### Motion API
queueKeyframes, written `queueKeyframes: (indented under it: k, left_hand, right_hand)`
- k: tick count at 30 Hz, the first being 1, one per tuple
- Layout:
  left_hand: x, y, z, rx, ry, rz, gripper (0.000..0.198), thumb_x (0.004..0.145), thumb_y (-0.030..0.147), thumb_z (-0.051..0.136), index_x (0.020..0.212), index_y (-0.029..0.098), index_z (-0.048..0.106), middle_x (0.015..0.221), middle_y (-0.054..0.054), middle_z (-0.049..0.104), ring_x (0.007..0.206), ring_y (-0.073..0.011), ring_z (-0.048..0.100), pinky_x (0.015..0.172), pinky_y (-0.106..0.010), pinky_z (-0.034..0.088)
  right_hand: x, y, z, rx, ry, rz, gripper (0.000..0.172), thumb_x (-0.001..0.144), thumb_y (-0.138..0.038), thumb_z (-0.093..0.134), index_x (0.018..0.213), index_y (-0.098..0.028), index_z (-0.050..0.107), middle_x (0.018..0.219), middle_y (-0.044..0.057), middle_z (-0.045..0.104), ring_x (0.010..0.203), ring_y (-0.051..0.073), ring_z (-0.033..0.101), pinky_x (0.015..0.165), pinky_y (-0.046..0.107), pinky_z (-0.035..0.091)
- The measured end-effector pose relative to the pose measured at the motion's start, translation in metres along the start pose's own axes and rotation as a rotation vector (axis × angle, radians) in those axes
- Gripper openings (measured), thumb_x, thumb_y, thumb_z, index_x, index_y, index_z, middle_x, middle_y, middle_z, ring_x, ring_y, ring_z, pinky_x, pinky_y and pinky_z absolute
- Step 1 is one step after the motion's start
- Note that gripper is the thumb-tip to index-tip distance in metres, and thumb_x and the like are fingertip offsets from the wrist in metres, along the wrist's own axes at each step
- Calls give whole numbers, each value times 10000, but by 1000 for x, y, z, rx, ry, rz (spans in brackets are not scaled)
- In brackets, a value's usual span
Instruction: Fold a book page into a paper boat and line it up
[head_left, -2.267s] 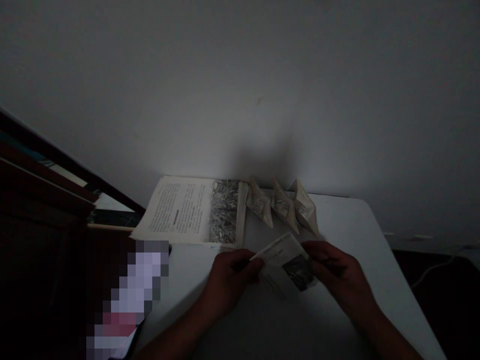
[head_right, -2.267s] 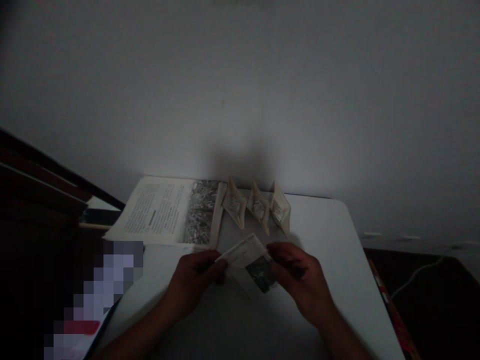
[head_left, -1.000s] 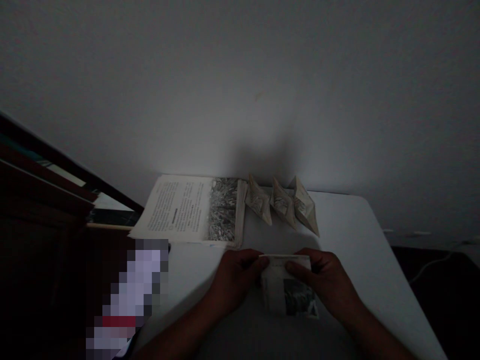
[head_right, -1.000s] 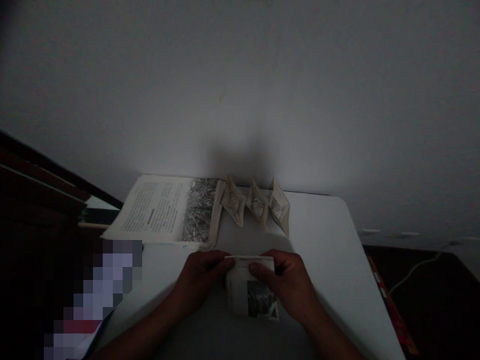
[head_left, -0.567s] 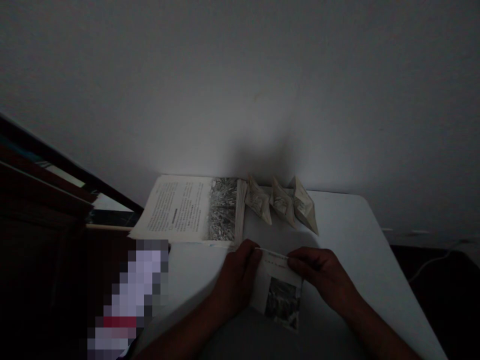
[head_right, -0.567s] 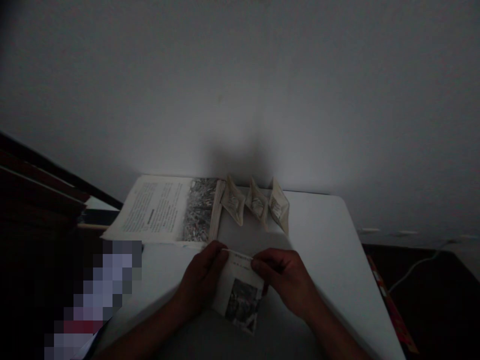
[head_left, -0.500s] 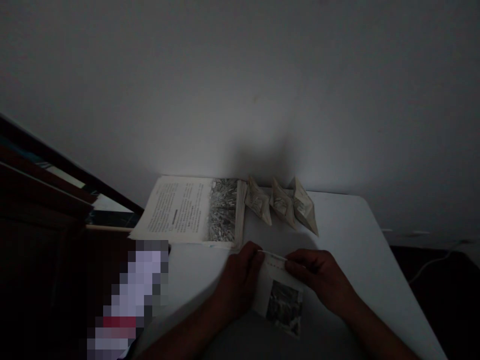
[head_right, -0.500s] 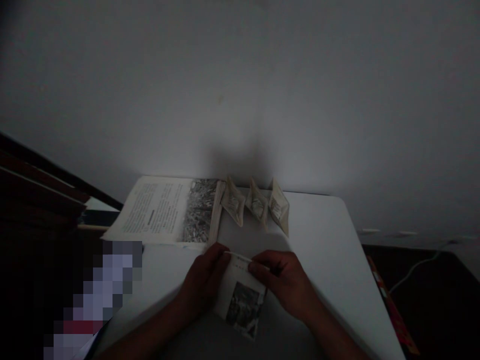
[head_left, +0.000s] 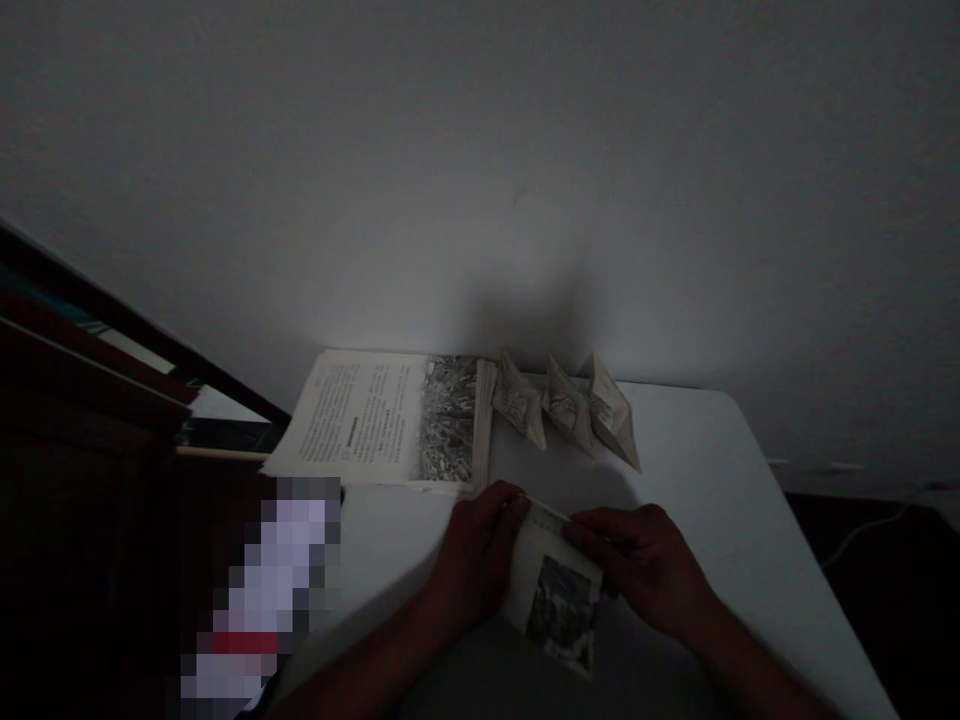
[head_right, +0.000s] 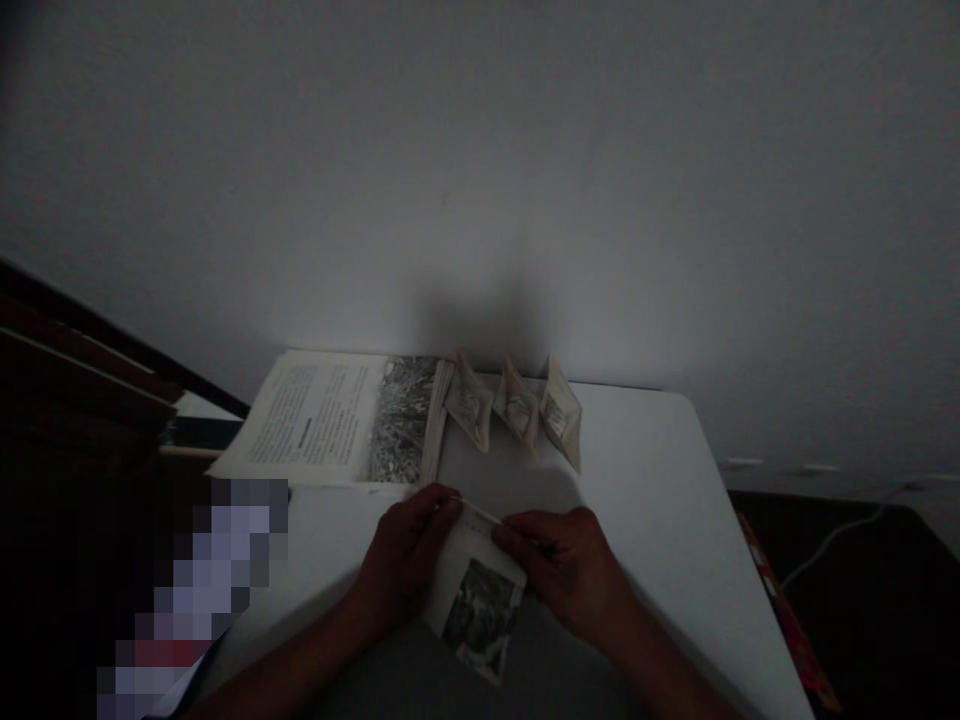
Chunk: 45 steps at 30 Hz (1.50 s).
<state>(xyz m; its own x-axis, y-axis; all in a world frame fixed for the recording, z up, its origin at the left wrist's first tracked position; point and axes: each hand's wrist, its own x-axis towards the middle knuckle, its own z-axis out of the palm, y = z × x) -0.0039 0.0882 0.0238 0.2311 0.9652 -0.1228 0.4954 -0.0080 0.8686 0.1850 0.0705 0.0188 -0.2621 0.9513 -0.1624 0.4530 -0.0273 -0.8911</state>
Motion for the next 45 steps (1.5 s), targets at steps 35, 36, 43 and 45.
queueKeyframes:
  k: [35, 36, 43, 45]
  left_hand:
    - [-1, -3, -1, 62, -116, 135, 291, 905, 317, 374, 808, 182, 613, 651, 6, 588, 594, -125, 534, 576, -216, 366]
    - [-1, -2, -1, 75, -130, 142, 286, 905, 310, 373, 819, 186, 615, 664, 3, 598, 598, -126, 537, 583, -218, 370]
    - [-1, 1, 0, 53, -186, 154, 280, 902, 301, 386, 799, 176, 615, 683, -1, 617, 620, -126, 560, 586, -210, 376]
    - [-1, 0, 0, 68, -183, 162, 283, 905, 305, 384, 809, 178, 618, 701, -1, 624, 638, -128, 568, 609, -215, 378]
  right_hand:
    - [3, -6, 6, -480, 47, -303, 270, 920, -329, 403, 945, -211, 644, 773, 34, 710, 671, 159, 651, 637, 260, 458]
    - [3, -8, 6, -443, 24, -269, 268, 920, -338, 402, 944, -217, 640, 790, 29, 712, 678, 156, 654, 646, 257, 459]
    - [0, -7, 9, -515, -48, -275, 341, 933, -295, 337, 749, -194, 606, 638, 26, 642, 599, 154, 619, 567, 252, 392]
    - [0, -7, 9, -474, -47, -256, 337, 932, -306, 342, 760, -193, 608, 654, 23, 645, 606, 149, 621, 569, 246, 391]
